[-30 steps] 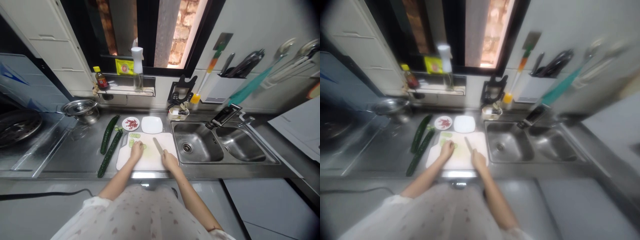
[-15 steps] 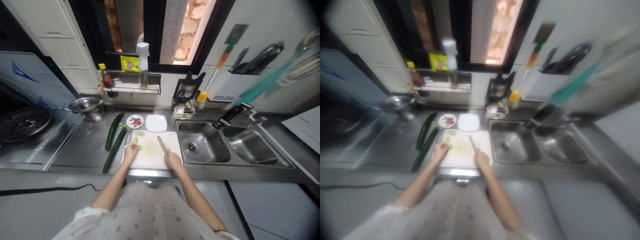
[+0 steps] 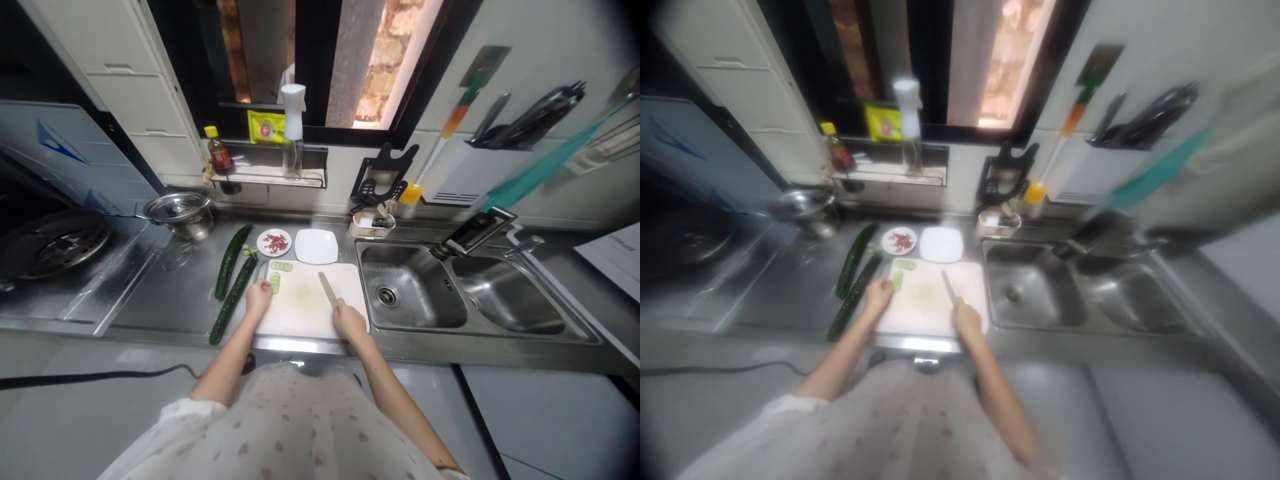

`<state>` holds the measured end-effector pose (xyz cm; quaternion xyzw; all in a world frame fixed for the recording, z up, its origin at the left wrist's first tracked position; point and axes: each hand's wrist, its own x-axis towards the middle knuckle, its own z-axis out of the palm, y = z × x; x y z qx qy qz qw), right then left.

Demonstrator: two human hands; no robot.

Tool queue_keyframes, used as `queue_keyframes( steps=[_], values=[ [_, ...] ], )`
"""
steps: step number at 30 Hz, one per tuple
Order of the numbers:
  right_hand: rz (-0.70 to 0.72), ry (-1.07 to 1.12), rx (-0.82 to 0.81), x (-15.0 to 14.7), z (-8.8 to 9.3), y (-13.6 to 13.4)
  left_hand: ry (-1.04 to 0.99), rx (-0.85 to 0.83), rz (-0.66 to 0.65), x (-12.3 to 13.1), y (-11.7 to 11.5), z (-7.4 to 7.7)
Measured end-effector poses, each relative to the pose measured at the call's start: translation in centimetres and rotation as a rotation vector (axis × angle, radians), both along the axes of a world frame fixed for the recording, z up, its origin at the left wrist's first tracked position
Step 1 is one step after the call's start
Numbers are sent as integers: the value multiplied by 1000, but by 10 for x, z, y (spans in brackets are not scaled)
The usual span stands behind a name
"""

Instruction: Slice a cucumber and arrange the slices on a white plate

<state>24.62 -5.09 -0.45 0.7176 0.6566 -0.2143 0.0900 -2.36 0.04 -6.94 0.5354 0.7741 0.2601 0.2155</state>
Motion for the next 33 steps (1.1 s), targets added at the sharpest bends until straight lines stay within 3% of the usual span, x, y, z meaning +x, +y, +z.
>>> queue_keyframes(
  steps=[23,33],
  values=[
    [-1,23,4,2,-4,-1,101,-20,-62,-3,0,-10],
    [0,17,-27,1,0,0,88,38,-95,22,36,4]
  ],
)
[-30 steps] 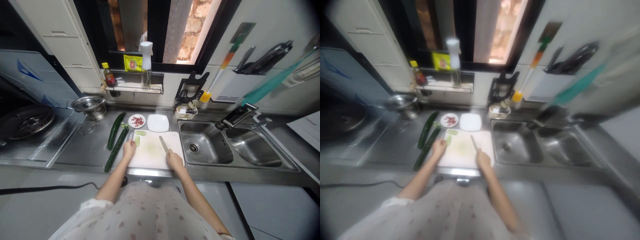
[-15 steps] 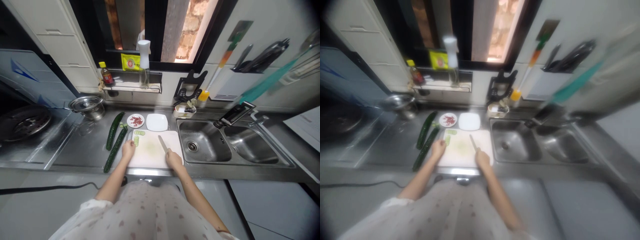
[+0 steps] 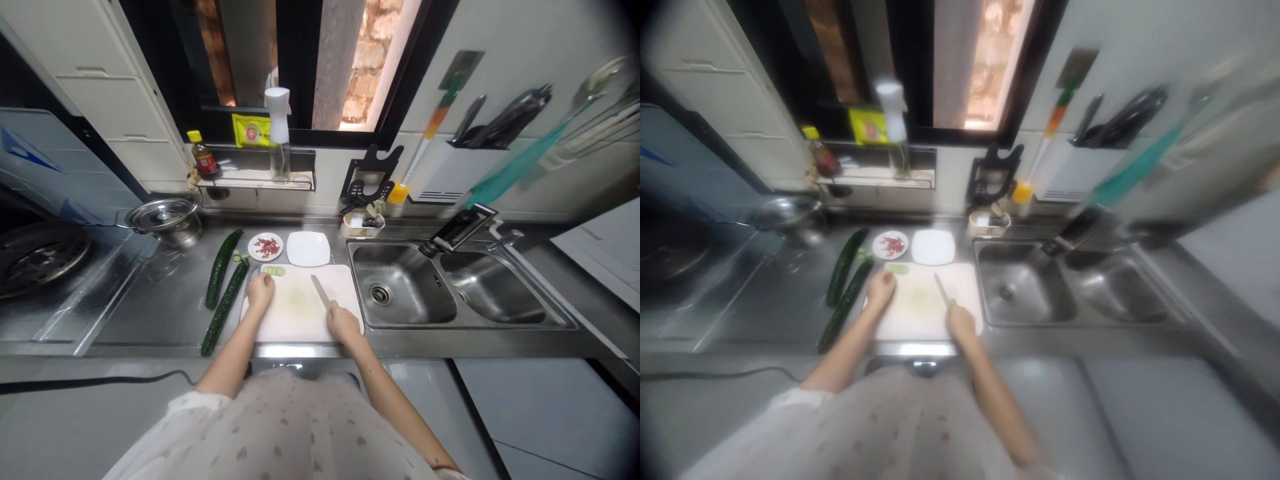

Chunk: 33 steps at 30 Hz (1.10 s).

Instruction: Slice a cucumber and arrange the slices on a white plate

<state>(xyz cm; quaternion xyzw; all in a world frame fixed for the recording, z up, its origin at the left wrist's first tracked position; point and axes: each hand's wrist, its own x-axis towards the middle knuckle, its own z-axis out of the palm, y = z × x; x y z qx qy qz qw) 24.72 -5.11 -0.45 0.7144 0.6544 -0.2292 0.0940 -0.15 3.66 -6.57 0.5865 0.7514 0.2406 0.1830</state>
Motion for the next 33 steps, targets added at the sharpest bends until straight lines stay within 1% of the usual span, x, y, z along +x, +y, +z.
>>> queue_keyframes(
  steps=[2,5,9,16,22,24,28,33],
  values=[
    [1,1,3,0,1,0,24,-11,-16,6,11,3],
    [-2,-3,0,0,0,-1,66,-33,-90,11,25,4],
    [-4,3,7,0,-1,0,131,-81,-144,14,36,2],
    [-15,20,-1,1,-3,0,173,-95,-159,14,41,-6],
    [-24,22,-22,1,0,1,142,-88,-130,14,46,-9],
    [-26,25,-27,1,0,1,147,-90,-139,13,48,-9],
    [-22,28,-4,1,-2,0,166,-109,-198,12,51,-6],
    [-14,21,10,1,-4,0,176,-139,-204,11,53,0]
  ],
)
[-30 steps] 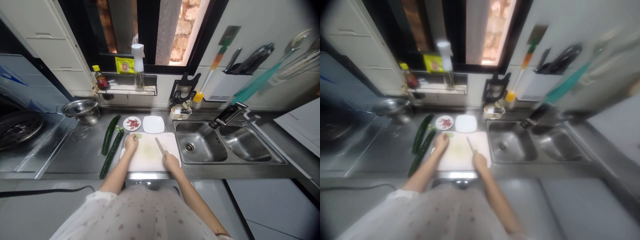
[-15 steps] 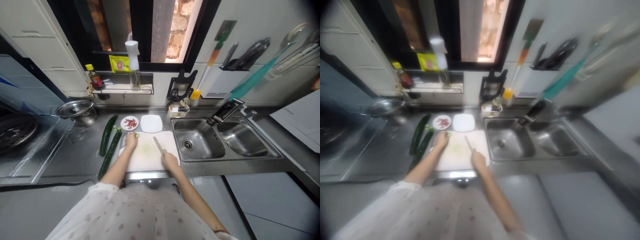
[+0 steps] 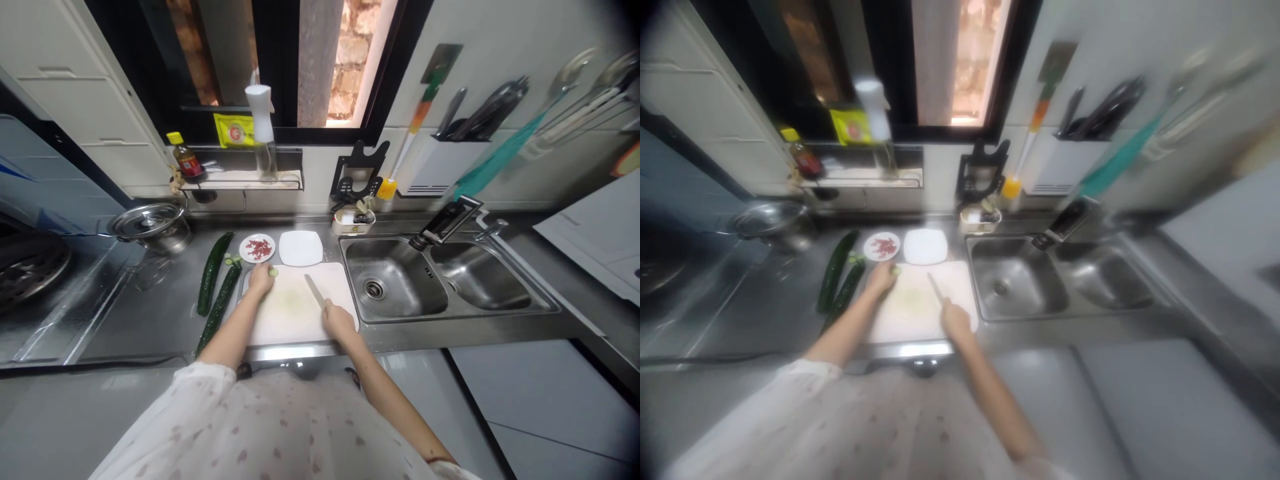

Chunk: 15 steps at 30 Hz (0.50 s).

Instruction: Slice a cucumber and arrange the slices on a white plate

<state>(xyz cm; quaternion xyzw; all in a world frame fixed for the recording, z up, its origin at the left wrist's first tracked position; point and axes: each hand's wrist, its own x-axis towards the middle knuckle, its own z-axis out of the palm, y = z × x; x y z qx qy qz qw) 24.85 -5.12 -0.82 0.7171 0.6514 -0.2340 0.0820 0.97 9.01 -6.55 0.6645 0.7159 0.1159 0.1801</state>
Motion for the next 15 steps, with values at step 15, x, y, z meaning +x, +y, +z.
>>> queue_keyframes(
  steps=[15],
  values=[
    [0,10,-12,-2,5,0,-356,-27,184,14,-20,10]
  ],
)
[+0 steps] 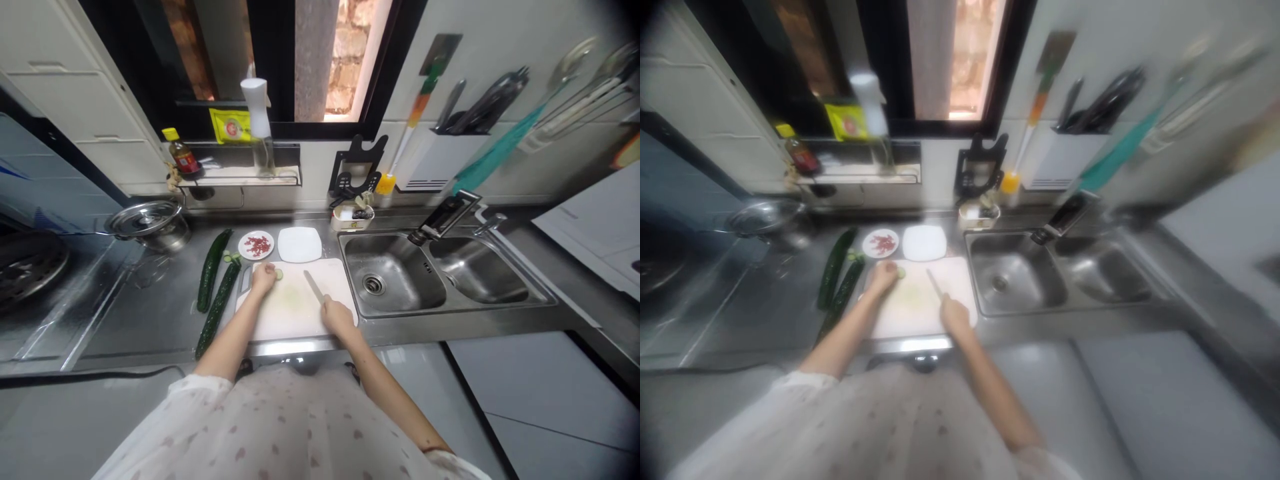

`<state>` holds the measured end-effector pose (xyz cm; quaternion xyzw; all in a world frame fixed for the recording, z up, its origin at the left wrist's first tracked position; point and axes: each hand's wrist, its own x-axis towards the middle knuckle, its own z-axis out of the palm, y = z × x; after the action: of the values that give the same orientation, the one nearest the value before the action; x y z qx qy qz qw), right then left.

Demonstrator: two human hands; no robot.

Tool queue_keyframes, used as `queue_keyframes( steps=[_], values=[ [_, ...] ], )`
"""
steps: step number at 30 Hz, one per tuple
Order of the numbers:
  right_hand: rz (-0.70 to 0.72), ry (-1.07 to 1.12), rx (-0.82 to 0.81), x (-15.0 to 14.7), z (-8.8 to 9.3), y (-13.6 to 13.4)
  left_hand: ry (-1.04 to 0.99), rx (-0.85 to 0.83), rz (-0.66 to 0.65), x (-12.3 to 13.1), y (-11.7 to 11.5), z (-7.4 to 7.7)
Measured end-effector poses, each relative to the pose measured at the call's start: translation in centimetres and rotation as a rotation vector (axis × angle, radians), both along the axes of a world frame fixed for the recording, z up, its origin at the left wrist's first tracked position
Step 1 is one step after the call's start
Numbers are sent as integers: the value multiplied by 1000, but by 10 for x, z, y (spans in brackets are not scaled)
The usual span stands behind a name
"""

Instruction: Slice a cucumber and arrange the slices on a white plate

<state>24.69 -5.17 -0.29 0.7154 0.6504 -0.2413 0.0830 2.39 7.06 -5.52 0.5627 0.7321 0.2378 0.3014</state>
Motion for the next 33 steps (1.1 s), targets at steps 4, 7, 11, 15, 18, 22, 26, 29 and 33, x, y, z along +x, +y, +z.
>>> queue_keyframes(
  steps=[4,7,11,15,18,22,26,29,33],
  values=[
    [16,-3,-19,0,2,0,-102,-60,41,18,-22,-6],
    [29,-10,-12,0,3,-1,-126,-68,46,27,-36,-12],
    [60,-27,3,-1,4,-3,-43,-10,8,31,-43,-19],
    [95,-37,-1,0,4,-2,25,38,-36,30,-44,-25],
    [114,-39,13,0,3,-1,47,49,-63,29,-44,-27],
    [125,-43,39,2,3,-2,41,47,-60,28,-45,-29],
    [129,-43,46,3,8,-7,23,46,-51,26,-44,-31],
    [166,-43,33,1,13,-14,12,45,-38,25,-43,-32],
    [224,-60,12,-5,18,-24,2,56,-32,24,-43,-34]
  ],
)
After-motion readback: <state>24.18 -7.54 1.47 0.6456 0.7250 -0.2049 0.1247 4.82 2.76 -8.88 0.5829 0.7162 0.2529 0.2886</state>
